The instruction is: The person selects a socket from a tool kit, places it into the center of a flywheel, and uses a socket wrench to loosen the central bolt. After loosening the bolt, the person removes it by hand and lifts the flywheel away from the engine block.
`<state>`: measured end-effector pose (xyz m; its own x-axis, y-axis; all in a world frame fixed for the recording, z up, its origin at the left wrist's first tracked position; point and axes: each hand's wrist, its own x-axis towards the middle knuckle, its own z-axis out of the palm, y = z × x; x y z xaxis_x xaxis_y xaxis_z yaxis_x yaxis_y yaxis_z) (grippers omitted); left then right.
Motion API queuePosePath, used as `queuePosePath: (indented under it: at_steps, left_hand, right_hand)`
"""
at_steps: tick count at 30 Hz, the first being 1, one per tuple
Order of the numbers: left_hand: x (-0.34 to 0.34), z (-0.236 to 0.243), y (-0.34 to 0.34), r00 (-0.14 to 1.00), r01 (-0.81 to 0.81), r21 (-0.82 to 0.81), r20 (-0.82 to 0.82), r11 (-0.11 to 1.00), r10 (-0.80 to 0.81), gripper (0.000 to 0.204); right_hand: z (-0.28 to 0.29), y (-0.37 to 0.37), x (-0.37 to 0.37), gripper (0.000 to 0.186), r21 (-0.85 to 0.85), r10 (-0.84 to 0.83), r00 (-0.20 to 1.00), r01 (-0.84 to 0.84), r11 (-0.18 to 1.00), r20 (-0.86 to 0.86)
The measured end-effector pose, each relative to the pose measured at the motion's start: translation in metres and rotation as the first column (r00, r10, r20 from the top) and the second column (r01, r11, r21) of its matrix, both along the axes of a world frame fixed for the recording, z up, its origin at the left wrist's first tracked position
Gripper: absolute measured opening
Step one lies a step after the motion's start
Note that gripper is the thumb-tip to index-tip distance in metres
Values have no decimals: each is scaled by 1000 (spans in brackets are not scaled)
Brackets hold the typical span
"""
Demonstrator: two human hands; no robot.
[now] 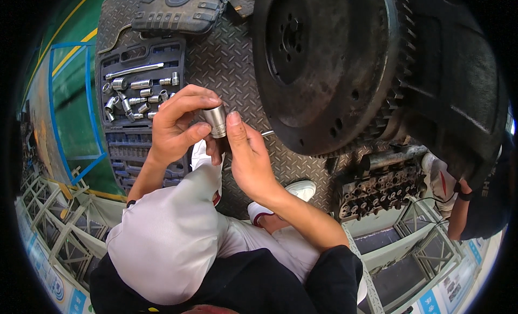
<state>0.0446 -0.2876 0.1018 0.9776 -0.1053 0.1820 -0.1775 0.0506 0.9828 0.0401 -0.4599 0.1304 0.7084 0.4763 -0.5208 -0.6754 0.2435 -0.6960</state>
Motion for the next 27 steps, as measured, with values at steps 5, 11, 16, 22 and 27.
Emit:
queuePosePath:
  at_steps: [5,11,16,22,27]
  left_hand:
    - [-3,-3,-8,996,1,17,89,1000,-2,37]
    - [-4,-3,-6,986,4,25,164,1000,-8,59]
    - [-3,-3,-8,987,-57,62,152,996,47,50]
    - [5,-1,-9,997,-14,150,73,989,3,35]
    - [46,8,-12,988,-150,305,2,941,156,31]
  right_hand:
    - [-5,4,0,55,12,-51,998,51,999,44]
    - [-3,2,4,50,153,-72,997,77,985,-39]
    - [-3,2,3,49,182,-93,993,105,978,-71]
    - [-11,0,2,50,134,-51,994,63,989,-97]
    - [-24,0,3,49,128,7,986,15,992,-164]
